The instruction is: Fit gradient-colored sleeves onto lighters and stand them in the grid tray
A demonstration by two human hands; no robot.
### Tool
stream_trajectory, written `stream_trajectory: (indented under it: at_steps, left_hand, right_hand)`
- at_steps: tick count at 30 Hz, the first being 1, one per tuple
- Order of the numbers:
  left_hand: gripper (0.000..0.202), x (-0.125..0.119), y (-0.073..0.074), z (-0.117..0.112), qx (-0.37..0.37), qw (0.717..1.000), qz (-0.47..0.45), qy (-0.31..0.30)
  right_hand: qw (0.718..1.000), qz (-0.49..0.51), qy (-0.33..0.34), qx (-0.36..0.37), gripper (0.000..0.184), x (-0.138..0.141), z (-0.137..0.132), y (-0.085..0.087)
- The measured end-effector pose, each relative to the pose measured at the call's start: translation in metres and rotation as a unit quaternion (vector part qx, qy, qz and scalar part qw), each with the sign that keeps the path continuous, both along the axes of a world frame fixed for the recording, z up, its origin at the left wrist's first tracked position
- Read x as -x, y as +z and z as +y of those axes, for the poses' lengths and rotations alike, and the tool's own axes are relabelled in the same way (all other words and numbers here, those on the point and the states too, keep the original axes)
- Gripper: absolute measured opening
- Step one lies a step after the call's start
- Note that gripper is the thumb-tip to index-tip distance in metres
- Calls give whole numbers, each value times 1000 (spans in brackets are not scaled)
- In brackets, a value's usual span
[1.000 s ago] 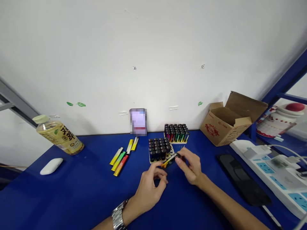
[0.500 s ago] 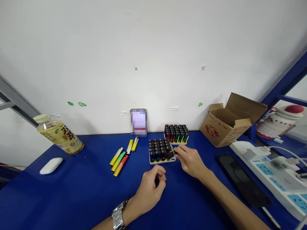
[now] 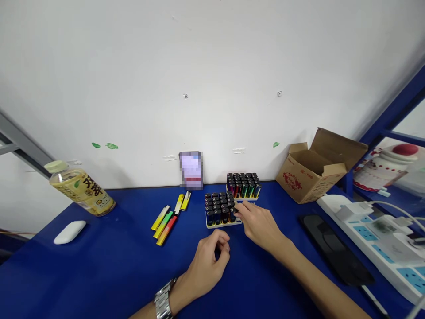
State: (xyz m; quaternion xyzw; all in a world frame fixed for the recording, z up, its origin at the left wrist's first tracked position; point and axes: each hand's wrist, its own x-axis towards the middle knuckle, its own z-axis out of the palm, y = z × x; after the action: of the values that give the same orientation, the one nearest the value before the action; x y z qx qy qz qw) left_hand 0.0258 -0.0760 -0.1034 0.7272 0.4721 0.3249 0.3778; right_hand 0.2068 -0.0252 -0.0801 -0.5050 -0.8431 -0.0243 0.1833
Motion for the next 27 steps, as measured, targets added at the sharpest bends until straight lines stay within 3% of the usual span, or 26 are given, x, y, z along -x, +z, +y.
stream_trajectory:
  at_steps: [3, 5, 9, 10, 12, 15, 17, 19, 27]
  left_hand:
    - [10, 0, 0, -3, -28, 1000, 14, 3]
    - [11, 0, 0, -5, -89, 995, 47, 2]
    - [19, 10, 15, 0, -247, 943, 217, 49]
    - [20, 16, 22, 4, -253, 925, 272, 86]
    - [15, 31, 36, 15, -195, 892, 374, 164]
    - [19, 58, 50, 29, -135, 818, 503, 244]
    - [26, 73, 48, 33, -123, 775, 568, 246]
    - [31, 81, 40, 32, -109, 758, 599, 232]
    - [25, 75, 13, 23, -118, 767, 600, 196]
  right_hand:
    - [998, 53, -4, 32, 20, -3, 2, -2]
    - [994, 92, 5, 62, 28, -10, 4, -3]
    - [988, 117, 33, 98, 26, -25, 10, -8]
    - [987, 114, 33, 105, 26, -28, 11, -10]
    - [986, 109, 45, 116, 31, -29, 13, -16]
    - [985, 111, 79, 107, 34, -27, 15, -25]
    - [984, 115, 90, 100, 31, -24, 16, -30]
    - [984, 118, 92, 100, 28, -22, 18, -34]
    - [986, 115, 93, 73, 32, -12, 16, -36]
